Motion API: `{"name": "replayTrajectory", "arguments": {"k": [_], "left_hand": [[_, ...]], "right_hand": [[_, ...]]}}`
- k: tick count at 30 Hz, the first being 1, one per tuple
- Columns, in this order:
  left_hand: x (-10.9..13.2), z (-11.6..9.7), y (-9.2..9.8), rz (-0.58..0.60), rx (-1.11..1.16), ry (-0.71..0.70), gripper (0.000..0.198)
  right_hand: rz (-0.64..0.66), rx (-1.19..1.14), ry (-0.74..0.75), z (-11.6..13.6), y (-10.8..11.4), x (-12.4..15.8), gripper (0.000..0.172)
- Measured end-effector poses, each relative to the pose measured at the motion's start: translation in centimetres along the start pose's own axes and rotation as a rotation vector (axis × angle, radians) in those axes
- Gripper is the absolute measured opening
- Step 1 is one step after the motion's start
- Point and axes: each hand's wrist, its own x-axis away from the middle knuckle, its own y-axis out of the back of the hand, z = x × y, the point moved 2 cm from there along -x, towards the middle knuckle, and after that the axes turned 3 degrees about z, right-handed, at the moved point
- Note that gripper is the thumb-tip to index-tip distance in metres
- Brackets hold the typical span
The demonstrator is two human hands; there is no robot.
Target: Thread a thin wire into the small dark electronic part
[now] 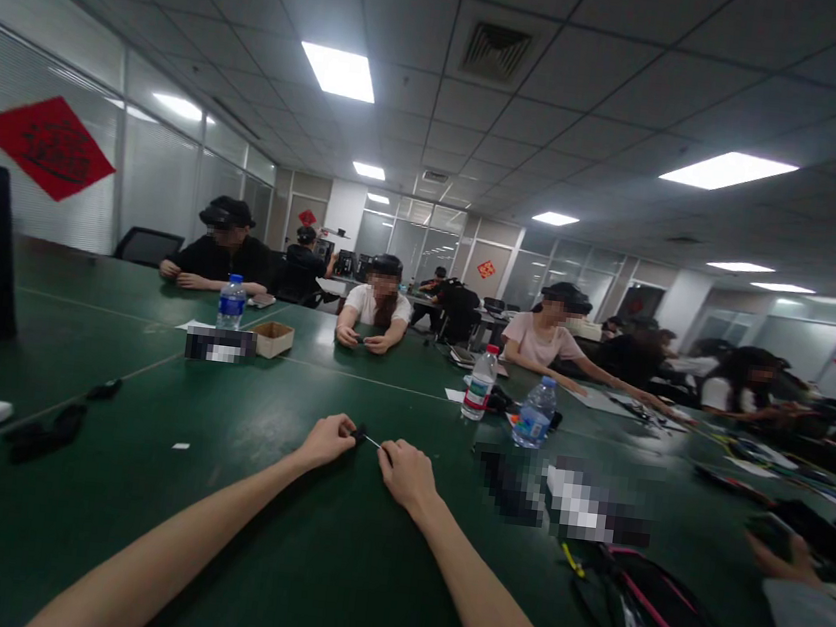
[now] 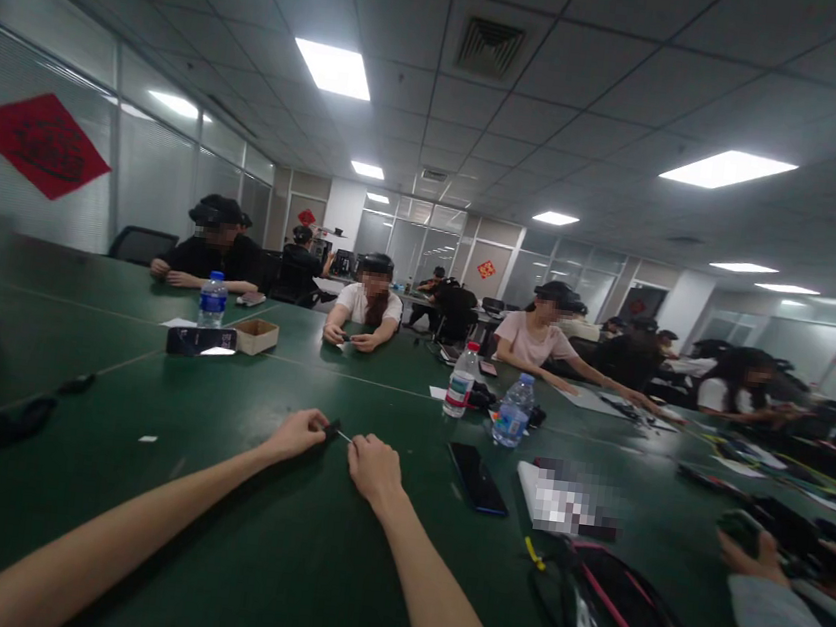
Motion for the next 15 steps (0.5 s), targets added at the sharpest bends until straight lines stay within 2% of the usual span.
{"name": "replayTrajectory", "arguments": {"k": [7, 15], "left_hand": [[0.08, 0.05, 0.05, 0.003, -0.008, -0.003, 0.024], [0.11, 0.02, 0.11, -0.008, -0.016, 0.000, 0.025]], "right_hand": [[-0.007, 0.005, 0.111, -0.03, -0.12, -0.07, 0.042], [-0.003, 0.021, 0.138, -0.05, -0.28, -0.13, 0.043]]}}
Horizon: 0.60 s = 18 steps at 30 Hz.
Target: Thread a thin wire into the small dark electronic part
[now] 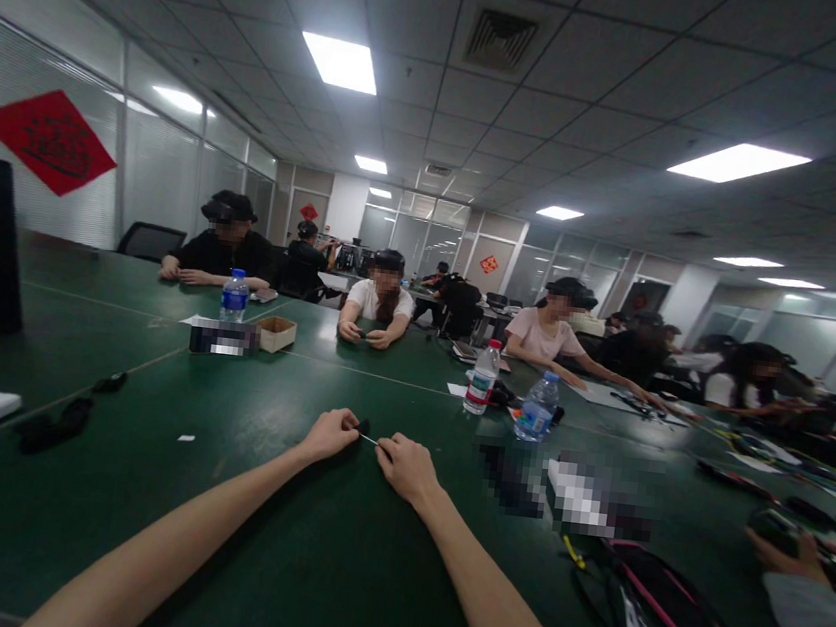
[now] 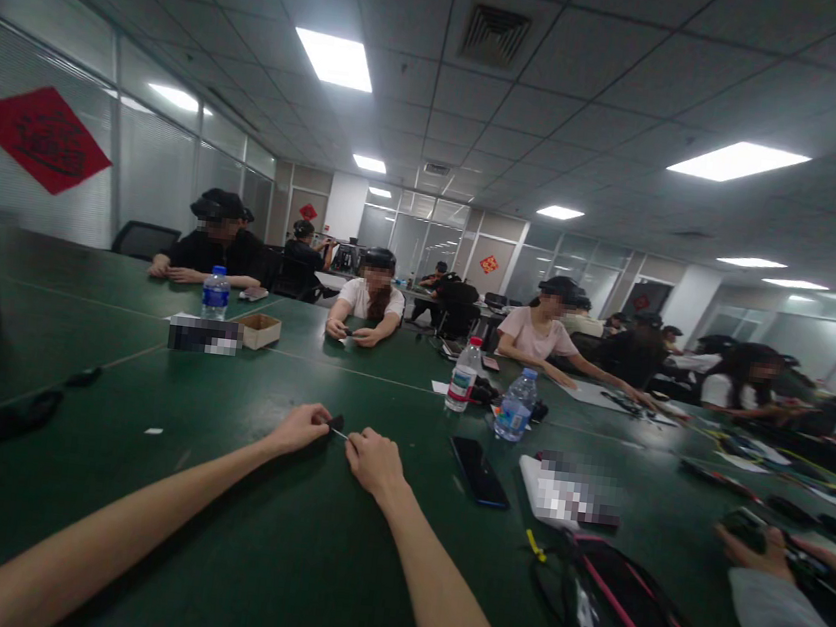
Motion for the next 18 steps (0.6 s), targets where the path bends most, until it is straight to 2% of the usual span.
{"name": "replayTrajectory", "arguments": {"k": [8, 18], "left_hand": [[-0.08, 0.27, 0.12, 0.013, -0.018, -0.014, 0.026], [-0.16, 0.45, 0.09, 0.024, 0.062, -0.059, 0.024]], "right_hand": [[0.031, 0.044, -0.067, 0.41, -0.03, -0.06, 0.043], [-0.011, 0.028, -0.042, 0.06, -0.20, 0.07, 0.044]]}}
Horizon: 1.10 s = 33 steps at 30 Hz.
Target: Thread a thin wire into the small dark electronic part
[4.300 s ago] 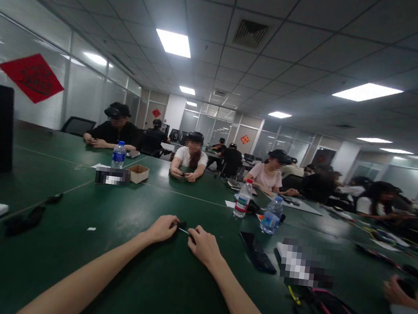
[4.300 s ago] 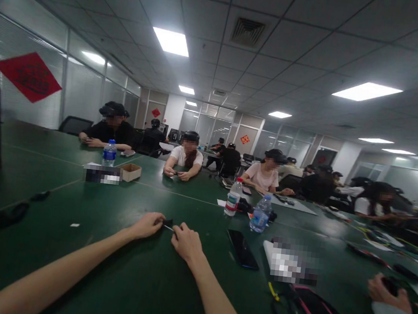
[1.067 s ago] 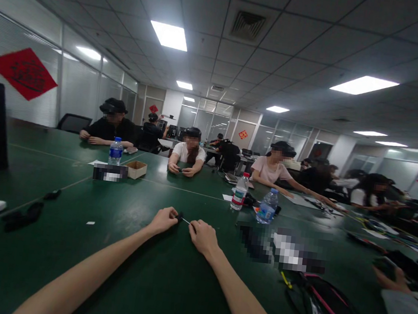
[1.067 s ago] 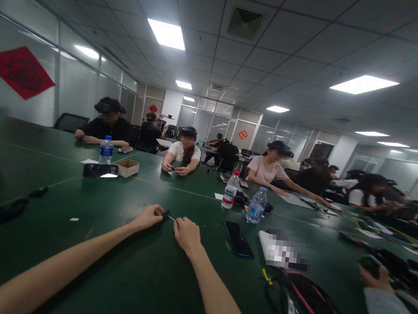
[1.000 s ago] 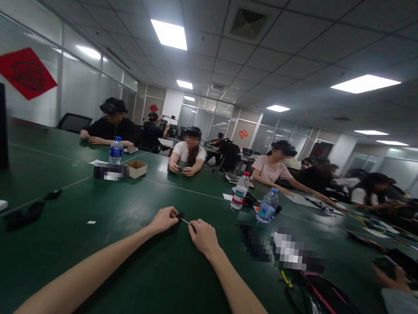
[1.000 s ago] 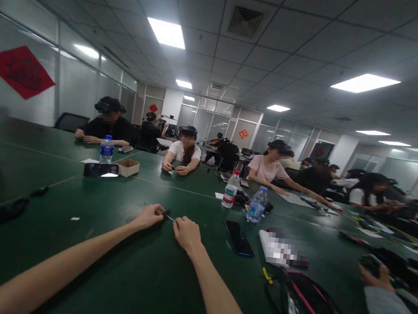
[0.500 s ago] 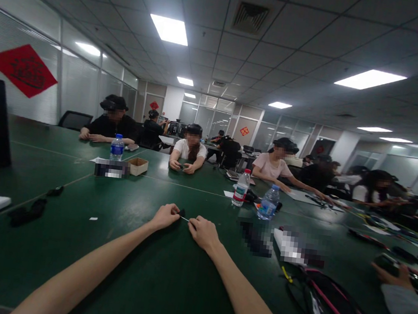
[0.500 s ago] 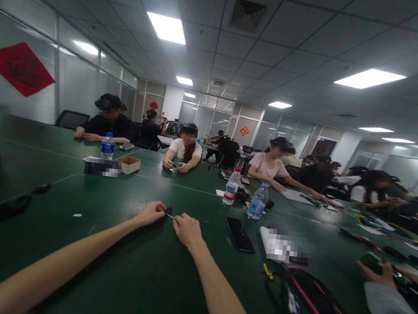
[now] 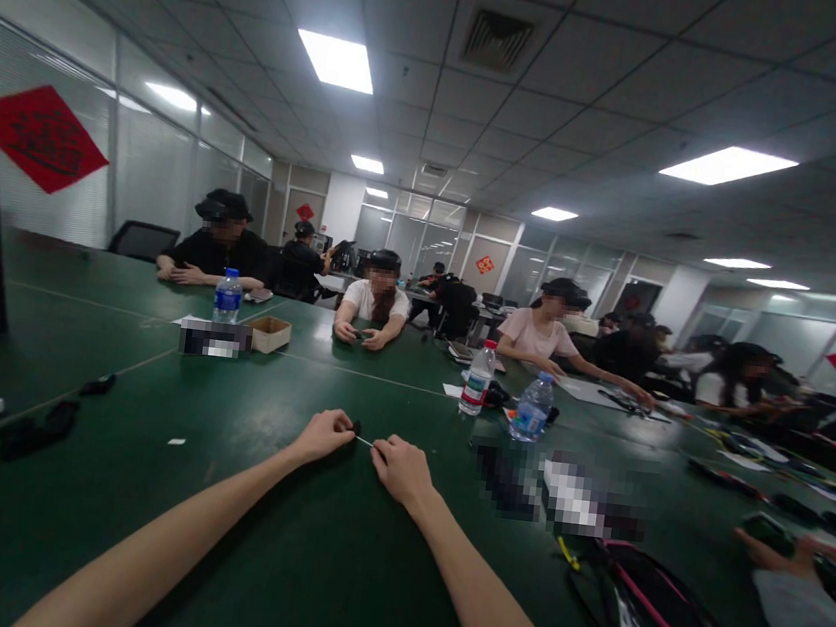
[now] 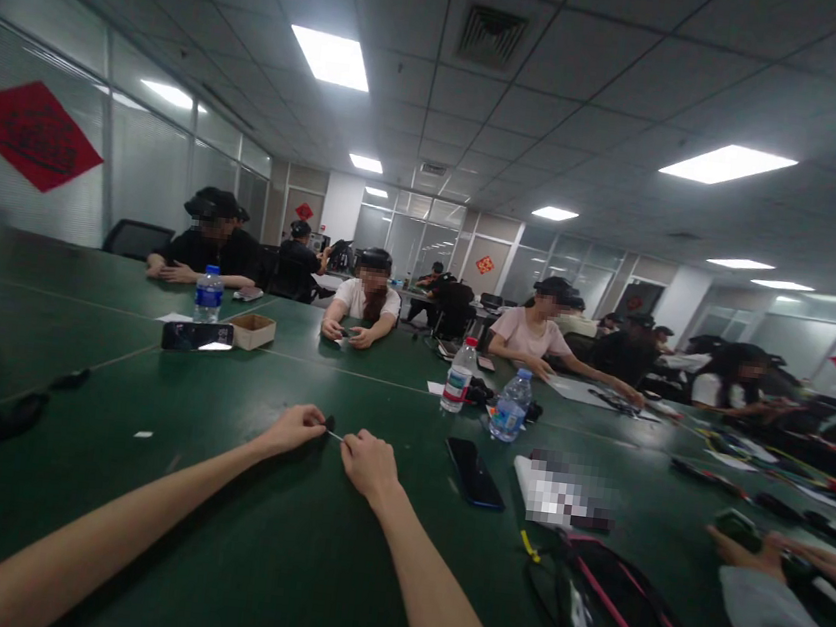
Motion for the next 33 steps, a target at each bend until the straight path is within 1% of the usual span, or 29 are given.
{"name": "replayTrajectory", "arguments": {"k": [4, 8, 11, 13, 16, 20, 24, 29, 33], "left_hand": [[0.1, -0.2, 0.1, -0.008, 0.028, -0.007, 0.028], [0.5, -0.4, 0.4, -0.079, -0.073, 0.007, 0.021], [0.4, -0.5, 0.3, -0.103, -0.173, 0.023, 0.027], [0.3, -0.6, 0.0, -0.102, -0.256, 0.024, 0.031], [0.2, -0.7, -0.7, -0.071, -0.365, -0.005, 0.029], [0.2, -0.6, -1.1, -0.030, -0.405, -0.017, 0.029], [0.1, -0.6, -0.6, -0.032, -0.309, -0.027, 0.028], [0.3, -0.4, 0.1, 0.024, -0.013, -0.106, 0.032], [0.0, 0.4, 0.4, 0.011, 0.149, -0.135, 0.037]], "right_hand": [[0.011, -0.012, 0.023, 0.1, 0.3, 0.1, 0.042], [0.057, -0.003, 0.028, 0.7, 0.9, 0.2, 0.041], [0.084, 0.007, 0.028, 0.9, 1.2, 0.2, 0.041], [0.089, 0.008, 0.040, 0.9, 1.2, 0.2, 0.041], [0.080, 0.016, 0.029, 0.7, 1.0, 0.2, 0.041], [0.065, 0.024, 0.006, 0.6, 0.6, 0.1, 0.042], [0.050, 0.003, 0.001, 0.6, 0.4, 0.1, 0.044], [0.047, -0.016, -0.026, 0.5, 0.5, 0.1, 0.045], [0.018, -0.017, -0.033, 0.5, 0.8, 0.2, 0.045]]}}
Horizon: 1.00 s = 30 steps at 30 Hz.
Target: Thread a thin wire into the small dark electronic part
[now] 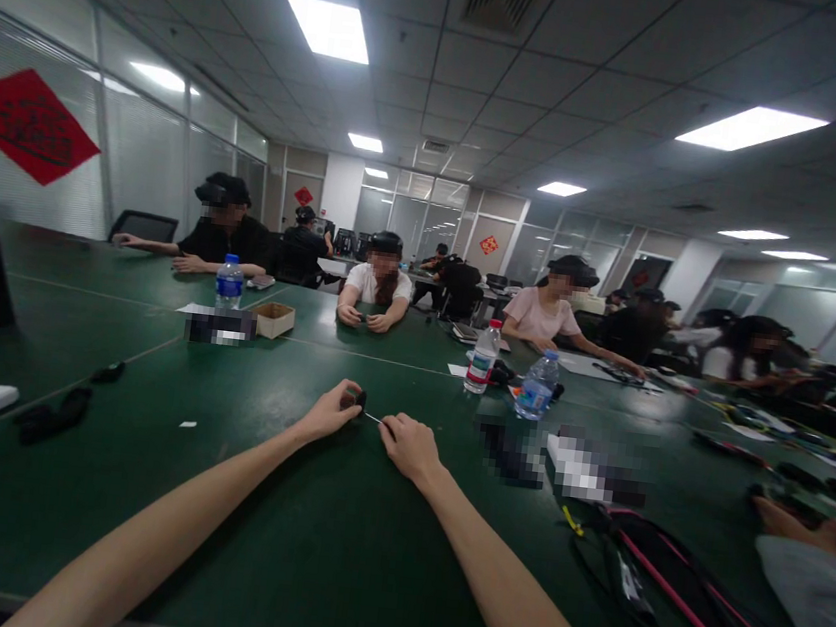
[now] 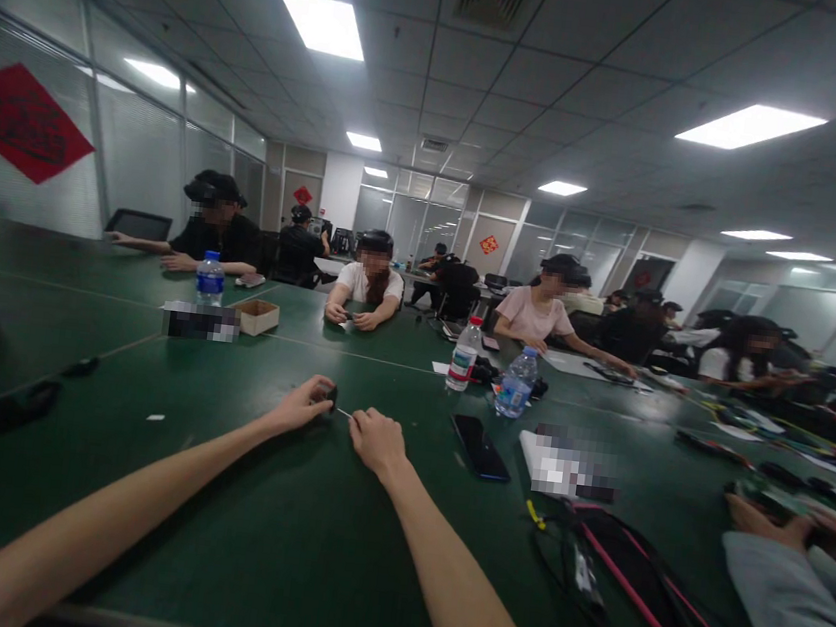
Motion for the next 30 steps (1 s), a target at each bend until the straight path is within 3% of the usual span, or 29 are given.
{"name": "replayTrajectory", "arguments": {"k": [9, 18, 25, 30], "left_hand": [[0.0, -0.2, 0.4, 0.026, 0.214, 0.031, 0.041], [0.4, -0.3, 0.9, 0.065, 0.524, 0.089, 0.041], [0.6, -0.7, 0.1, 0.157, 0.876, 0.194, 0.034], [0.8, -1.0, -0.3, 0.189, 0.928, 0.199, 0.031]], "right_hand": [[-0.012, -0.011, 0.048, 0.3, 0.3, 0.0, 0.044], [-0.010, -0.024, 0.001, 0.2, 0.2, 0.1, 0.045], [-0.027, -0.047, 0.055, 0.3, 0.0, 0.2, 0.045], [-0.017, -0.049, 0.001, 0.8, -0.1, 0.0, 0.043]]}}
